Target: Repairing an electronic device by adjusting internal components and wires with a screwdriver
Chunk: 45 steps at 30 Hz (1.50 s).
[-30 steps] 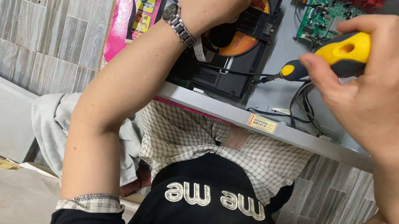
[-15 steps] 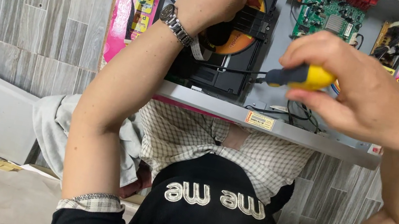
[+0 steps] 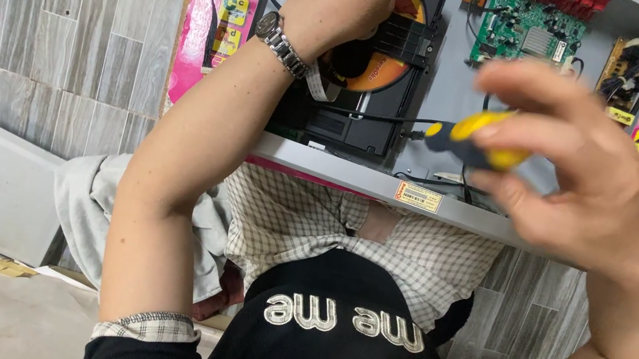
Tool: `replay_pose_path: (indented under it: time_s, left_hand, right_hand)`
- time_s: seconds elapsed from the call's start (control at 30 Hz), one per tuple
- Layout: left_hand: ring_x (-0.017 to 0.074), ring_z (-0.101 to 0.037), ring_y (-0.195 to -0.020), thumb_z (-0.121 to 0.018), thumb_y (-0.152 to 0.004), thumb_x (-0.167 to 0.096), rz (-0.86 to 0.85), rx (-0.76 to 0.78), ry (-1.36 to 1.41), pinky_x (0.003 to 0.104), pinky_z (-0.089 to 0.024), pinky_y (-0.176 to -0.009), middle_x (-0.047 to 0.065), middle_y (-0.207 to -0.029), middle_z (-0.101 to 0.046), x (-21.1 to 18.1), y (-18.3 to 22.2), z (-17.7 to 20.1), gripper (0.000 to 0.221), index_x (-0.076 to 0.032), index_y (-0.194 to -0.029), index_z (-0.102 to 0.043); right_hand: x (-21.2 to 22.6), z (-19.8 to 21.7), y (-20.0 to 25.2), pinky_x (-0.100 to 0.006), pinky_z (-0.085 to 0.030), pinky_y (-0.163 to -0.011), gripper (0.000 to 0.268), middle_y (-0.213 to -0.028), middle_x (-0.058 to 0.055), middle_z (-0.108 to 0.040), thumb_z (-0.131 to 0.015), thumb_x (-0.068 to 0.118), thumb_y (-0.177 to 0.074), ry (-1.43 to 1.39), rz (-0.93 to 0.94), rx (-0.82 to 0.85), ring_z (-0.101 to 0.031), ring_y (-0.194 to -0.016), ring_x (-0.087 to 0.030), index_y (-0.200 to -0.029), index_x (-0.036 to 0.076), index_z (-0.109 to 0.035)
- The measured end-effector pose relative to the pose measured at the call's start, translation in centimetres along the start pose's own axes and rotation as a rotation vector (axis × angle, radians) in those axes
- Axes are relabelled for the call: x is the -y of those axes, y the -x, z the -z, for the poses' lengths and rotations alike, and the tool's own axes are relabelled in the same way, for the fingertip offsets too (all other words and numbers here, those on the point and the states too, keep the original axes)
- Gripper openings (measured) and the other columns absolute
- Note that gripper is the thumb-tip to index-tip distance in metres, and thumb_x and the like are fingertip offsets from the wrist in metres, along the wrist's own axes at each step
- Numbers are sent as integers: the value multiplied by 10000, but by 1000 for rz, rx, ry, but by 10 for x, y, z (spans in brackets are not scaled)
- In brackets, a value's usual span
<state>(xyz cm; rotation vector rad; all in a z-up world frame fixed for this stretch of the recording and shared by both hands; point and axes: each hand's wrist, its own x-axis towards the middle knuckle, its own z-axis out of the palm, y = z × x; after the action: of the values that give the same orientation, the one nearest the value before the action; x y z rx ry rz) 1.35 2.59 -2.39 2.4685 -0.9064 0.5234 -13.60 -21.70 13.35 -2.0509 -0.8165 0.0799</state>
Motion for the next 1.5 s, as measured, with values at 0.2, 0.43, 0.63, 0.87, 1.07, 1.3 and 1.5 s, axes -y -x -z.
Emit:
replay_pose_path:
  time_s: [0.2, 0.43, 0.63, 0.87, 1.07, 1.3, 1.5]
  left_hand:
    - [337, -663, -592, -719, -819, -47, 27, -42, 93, 422, -512, -619, 117, -744, -720, -3, -8, 6, 121, -44, -886, -619]
    - [357, -715, -729, -686, -844, -58, 175, 91, 151, 525, -472, -963, 102, -756, -752, -12, -11, 12, 69, -30, -814, -631]
    - [372, -710, -692, -685, -902, -116, 169, 98, 128, 541, -474, -957, 139, -708, -728, -10, -11, 9, 158, -24, -798, -609]
    - [316, -721, -660, -699, -897, -115, 156, 80, 92, 534, -494, -945, 107, -702, -724, -9, -9, 7, 115, -45, -834, -634]
    - [368, -694, -617, -703, -900, -109, 119, 40, 55, 486, -525, -855, 142, -672, -704, -5, -7, 3, 131, -41, -809, -637]
    - [371, -672, -579, -711, -876, -81, 87, 23, 54, 451, -544, -695, 165, -686, -696, -6, -7, 6, 147, -33, -806, -590]
    - [269, -595, -638, -661, -898, -79, 176, -64, 255, 469, -460, -828, 83, -716, -669, -18, -21, 31, 174, -36, -737, -610]
  right_hand:
    - [-2, -3, 13, -258, -544, -797, 382, -1220, -199, -621, -847, -15, -719, 86, 37, -95, -646, -973, -216, -1071, 15, -700]
    - [-4, -3, 17, -208, -523, -663, 348, -1234, -198, -682, -737, -148, -771, -7, -20, -152, -668, -834, -148, -1074, 12, -676]
    - [-30, -7, 31, -308, -618, -1043, 424, -1282, -118, -517, -828, 39, -734, -156, 20, -190, -649, -1218, -264, -1109, 97, -640]
    - [-20, -4, 33, -338, -548, -1031, 299, -1337, -217, -595, -708, -68, -845, -69, 11, -159, -623, -1169, -274, -1123, 4, -623]
    - [-14, -5, 36, -345, -579, -1019, 410, -1281, -230, -631, -783, -14, -818, 26, 14, -203, -669, -1172, -309, -1191, -37, -612]
    - [-23, -10, 44, -268, -562, -841, 372, -1278, -181, -584, -766, 39, -795, 26, 28, -242, -608, -1024, -217, -1144, 35, -637]
    - [-18, -16, 35, -311, -550, -950, 423, -1273, -118, -564, -831, 116, -731, 12, 54, -249, -604, -1097, -215, -1118, 106, -660]
